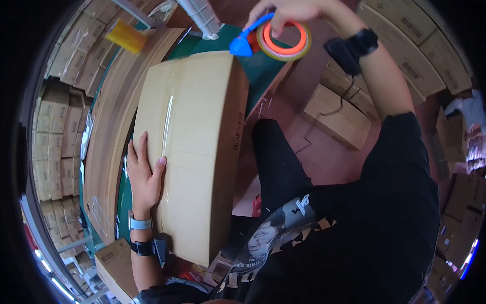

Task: The person seals a cardboard box with a tape dispenser, moves it to a stack, and then places small boxes into a larger cardboard box before sealing it and moving it to the floor.

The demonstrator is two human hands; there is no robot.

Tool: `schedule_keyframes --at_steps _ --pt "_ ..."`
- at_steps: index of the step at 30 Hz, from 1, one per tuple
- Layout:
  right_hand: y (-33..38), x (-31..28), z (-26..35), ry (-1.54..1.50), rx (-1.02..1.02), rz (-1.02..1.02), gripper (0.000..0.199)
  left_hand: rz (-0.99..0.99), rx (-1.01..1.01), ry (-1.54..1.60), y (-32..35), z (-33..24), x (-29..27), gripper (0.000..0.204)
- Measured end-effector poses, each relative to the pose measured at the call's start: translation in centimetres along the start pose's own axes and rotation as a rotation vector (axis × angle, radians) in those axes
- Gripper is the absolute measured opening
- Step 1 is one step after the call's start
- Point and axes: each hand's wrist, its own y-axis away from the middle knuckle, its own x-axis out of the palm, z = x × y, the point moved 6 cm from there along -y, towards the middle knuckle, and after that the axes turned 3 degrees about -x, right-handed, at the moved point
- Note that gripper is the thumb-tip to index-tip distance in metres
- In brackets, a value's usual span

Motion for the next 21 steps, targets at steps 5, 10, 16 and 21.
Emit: schedule_keyframes --at_steps 5,10,16,21 --pt "3.0 1.4 1.2 0.304 0.096 -0.036 0.052 0.127 0.053 -0.089 -2.2 -1.2 -1.1 0.074" --pt "1.5 1.2 0.3 0.399 0.08 0.017 0.062 0.181 0.512 0.019 -10.3 -12.2 0.4 0.08" --pt "3.1 2.2 0.4 0.346 0.112 -0.085 0.065 -0.028 0.63 0.01 -14.9 -17.6 5.2 0.075" --pt "6.8 3.6 -1.3 0.292 0.109 -0.25 0.059 -0.03 0.646 0.082 -15.2 -18.7 4.9 0.072"
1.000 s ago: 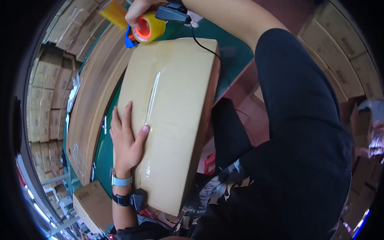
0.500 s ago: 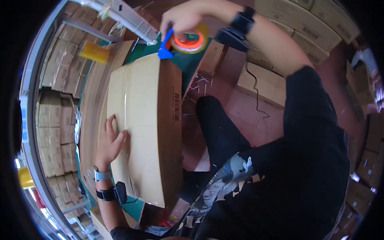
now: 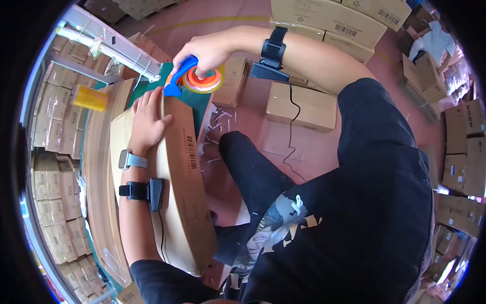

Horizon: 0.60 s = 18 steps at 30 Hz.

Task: The person seals a cardboard box with a tape dispenser, moves it to a stack, and then places small boxes into a larger cardboard box before sealing it and moving it to the floor.

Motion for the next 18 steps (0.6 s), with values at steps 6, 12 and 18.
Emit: schedule_keyframes --at_steps 6,12,18 --pt "0.3 2.1 -0.7 0.005 -0.131 -0.151 0.055 -0.009 -0.034 -0.017 0.1 0.0 -0.3 0.071" --pt "1.4 4.6 2.7 0.315 -0.004 0.205 0.041 -0.015 0.013 -0.058 0.5 -0.2 0.2 0.065" --pt "-3.3 4.6 6.7 0.486 -0.005 0.364 0.034 0.09 -0.005 -0.131 0.2 -0.6 -0.8 0.058"
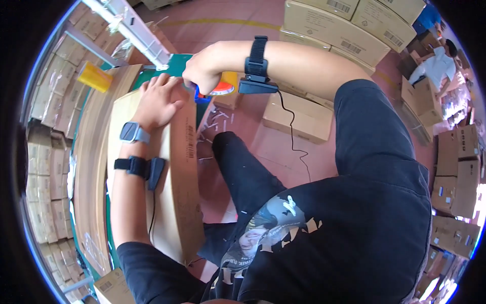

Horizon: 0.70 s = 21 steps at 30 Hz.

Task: The person seals a cardboard box with a tape dispenser, moves it to a stack, and then places small boxes into a larger cardboard box before sealing it and moving it to the floor.

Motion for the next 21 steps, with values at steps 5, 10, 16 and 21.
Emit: schedule_keyframes --at_steps 5,10,16,21 --pt "-2.5 -0.4 0.6 0.14 0.098 0.132 0.035 -0.002 -0.03 -0.035 -0.8 -0.1 1.2 0.048" --pt "-2.1 -1.3 -0.4 0.105 0.136 0.238 0.038 0.079 -0.239 0.074 -3.3 0.2 1.1 0.037" --pt "-4.7 0.1 0.4 0.071 0.182 0.219 0.042 0.119 -0.249 0.039 -4.4 1.5 4.0 0.036" --pt "-5.5 -0.3 -2.2 0.097 0.315 0.362 0.039 0.052 -0.338 0.043 -5.9 2.1 3.4 0.033"
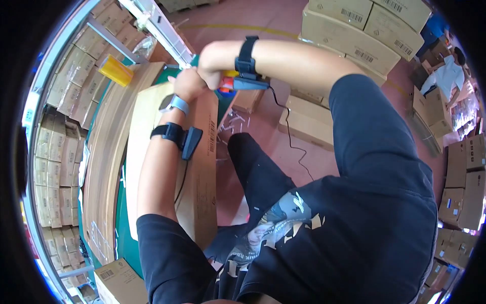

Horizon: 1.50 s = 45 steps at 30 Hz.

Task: The person seals a cardboard box with a tape dispenser, moves it to a stack, and then places small boxes into a larger cardboard box before sealing it and moving it to the floor.

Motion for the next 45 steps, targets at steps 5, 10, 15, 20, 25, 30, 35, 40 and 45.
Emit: schedule_keyframes --at_steps 5,10,15,20,25,30,35,40,45 --pt "1.4 0.5 0.3 0.039 0.011 -0.058 0.034 -0.009 -0.073 0.0 0.8 -1.7 -1.2 0.028" --pt "3.5 7.2 2.1 -0.073 -0.012 0.078 0.032 -0.056 -0.191 0.008 1.4 -0.2 0.0 0.026" --pt "4.9 32.1 7.0 -0.124 -0.196 0.617 0.027 -0.023 -0.268 -0.009 1.9 0.2 0.2 0.028" --pt "10.5 45.4 4.2 -0.441 0.018 0.696 0.034 0.038 -0.301 -0.159 1.3 -1.3 -0.7 0.033" --pt "13.6 43.0 2.4 -0.755 0.127 0.494 0.05 0.229 -0.228 -0.352 1.9 -1.3 -0.5 0.035" --pt "12.3 30.5 -4.1 -0.919 -0.192 -0.294 0.068 0.208 -0.08 -0.657 0.1 -4.7 2.6 0.035" --pt "11.8 15.3 -8.4 -1.258 -0.21 -0.932 0.054 0.342 0.074 -1.025 0.8 -4.3 7.2 0.041" --pt "4.7 9.0 -8.5 -2.238 -0.468 -1.04 0.036 0.53 0.35 -0.649 5.7 -6.3 3.1 0.057" --pt "0.7 2.0 -2.2 -2.318 -0.967 -1.035 0.044 0.571 0.163 -0.065 20.7 -7.6 -2.7 0.045"
